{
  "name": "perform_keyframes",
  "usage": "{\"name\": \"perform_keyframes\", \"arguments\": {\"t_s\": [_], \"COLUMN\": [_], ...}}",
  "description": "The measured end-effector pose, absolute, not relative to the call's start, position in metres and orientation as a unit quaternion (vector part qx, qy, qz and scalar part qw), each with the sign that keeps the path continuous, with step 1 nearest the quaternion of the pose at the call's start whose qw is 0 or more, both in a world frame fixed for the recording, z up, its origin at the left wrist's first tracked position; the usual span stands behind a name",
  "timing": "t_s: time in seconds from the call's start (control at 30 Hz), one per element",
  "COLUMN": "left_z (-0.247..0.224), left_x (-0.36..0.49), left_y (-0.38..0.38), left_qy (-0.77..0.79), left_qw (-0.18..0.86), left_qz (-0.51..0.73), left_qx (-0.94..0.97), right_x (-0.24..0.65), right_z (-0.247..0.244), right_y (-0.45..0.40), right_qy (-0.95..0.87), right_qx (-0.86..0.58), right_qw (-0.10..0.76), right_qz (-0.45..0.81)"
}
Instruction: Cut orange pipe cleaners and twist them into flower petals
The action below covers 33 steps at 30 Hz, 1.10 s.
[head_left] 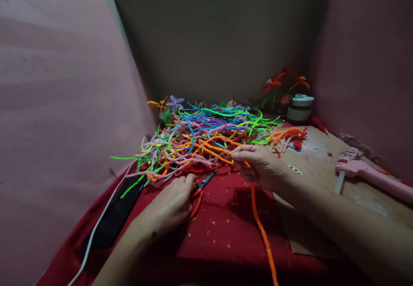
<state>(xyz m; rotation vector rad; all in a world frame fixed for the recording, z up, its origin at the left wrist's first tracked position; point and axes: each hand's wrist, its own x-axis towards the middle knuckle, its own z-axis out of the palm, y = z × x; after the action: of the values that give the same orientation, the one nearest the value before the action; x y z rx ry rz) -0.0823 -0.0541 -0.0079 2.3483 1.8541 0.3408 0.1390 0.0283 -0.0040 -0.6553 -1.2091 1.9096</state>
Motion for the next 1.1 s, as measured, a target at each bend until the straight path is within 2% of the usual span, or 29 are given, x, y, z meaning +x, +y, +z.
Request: {"name": "perform_keyframes", "arguments": {"t_s": [0.2, 0.43, 0.57, 0.87, 1.1], "left_z": [-0.022, -0.025, -0.010, 0.041, 0.027], "left_x": [-0.087, -0.097, -0.082, -0.052, -0.070], "left_y": [-0.064, -0.082, -0.073, -0.018, -0.007], "left_qy": [0.658, 0.656, 0.594, 0.534, 0.519], "left_qw": [0.025, 0.021, -0.037, -0.200, -0.167], "left_qz": [0.091, 0.151, 0.211, 0.099, 0.064], "left_qx": [0.747, 0.740, 0.775, 0.815, 0.836], "right_x": [0.146, 0.144, 0.144, 0.148, 0.150], "right_z": [-0.012, -0.008, -0.010, -0.012, -0.009], "right_y": [0.030, 0.030, 0.032, 0.039, 0.045], "right_qy": [-0.485, -0.481, -0.502, -0.471, -0.448], "right_qx": [-0.252, -0.290, -0.296, -0.311, -0.319], "right_qw": [0.421, 0.468, 0.476, 0.486, 0.473], "right_qz": [0.724, 0.683, 0.658, 0.667, 0.689]}}
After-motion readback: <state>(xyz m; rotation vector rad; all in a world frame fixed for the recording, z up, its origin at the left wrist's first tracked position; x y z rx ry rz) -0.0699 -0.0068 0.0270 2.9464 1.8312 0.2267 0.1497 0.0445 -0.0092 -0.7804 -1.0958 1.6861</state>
